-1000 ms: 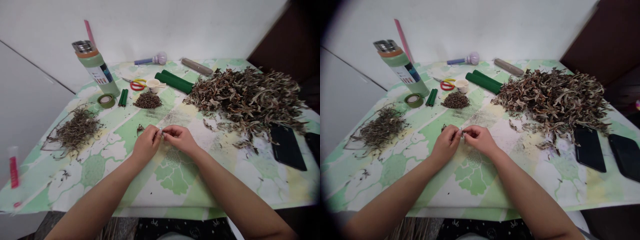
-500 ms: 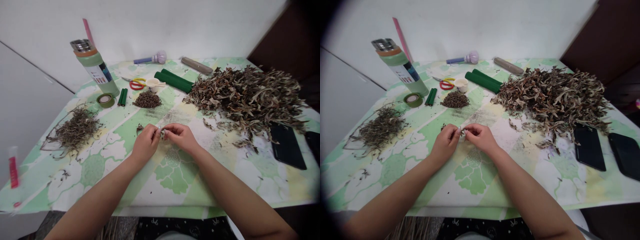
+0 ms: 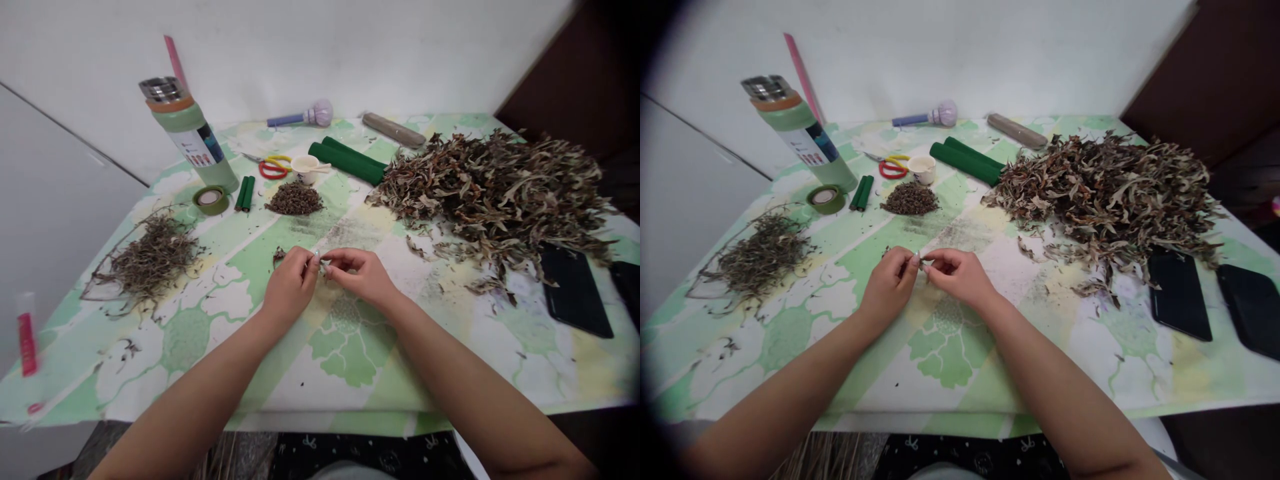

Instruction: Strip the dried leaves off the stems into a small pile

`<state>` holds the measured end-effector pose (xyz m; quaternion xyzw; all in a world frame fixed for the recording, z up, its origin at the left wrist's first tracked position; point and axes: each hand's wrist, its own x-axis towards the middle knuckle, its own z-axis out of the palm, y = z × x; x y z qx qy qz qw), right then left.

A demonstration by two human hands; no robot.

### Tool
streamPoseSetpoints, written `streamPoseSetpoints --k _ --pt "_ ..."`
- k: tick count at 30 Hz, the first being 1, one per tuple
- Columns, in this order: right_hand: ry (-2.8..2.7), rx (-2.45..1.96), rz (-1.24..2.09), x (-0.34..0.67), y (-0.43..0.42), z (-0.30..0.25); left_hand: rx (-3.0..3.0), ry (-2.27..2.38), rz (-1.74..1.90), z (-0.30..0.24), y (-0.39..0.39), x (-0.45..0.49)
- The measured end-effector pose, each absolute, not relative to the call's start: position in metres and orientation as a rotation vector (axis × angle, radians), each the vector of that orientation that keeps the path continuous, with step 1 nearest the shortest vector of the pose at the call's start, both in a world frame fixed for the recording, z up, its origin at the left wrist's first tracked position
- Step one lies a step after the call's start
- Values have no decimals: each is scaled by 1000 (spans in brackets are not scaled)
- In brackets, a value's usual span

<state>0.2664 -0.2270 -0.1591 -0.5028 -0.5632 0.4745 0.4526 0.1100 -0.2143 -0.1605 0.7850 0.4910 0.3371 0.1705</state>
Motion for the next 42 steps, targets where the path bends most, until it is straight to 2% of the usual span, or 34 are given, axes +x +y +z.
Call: streamPoseSetpoints --k 42 --pt "-1427 -1300 1134 267 -226 -155 2224 1370 928 -159 -215 111"
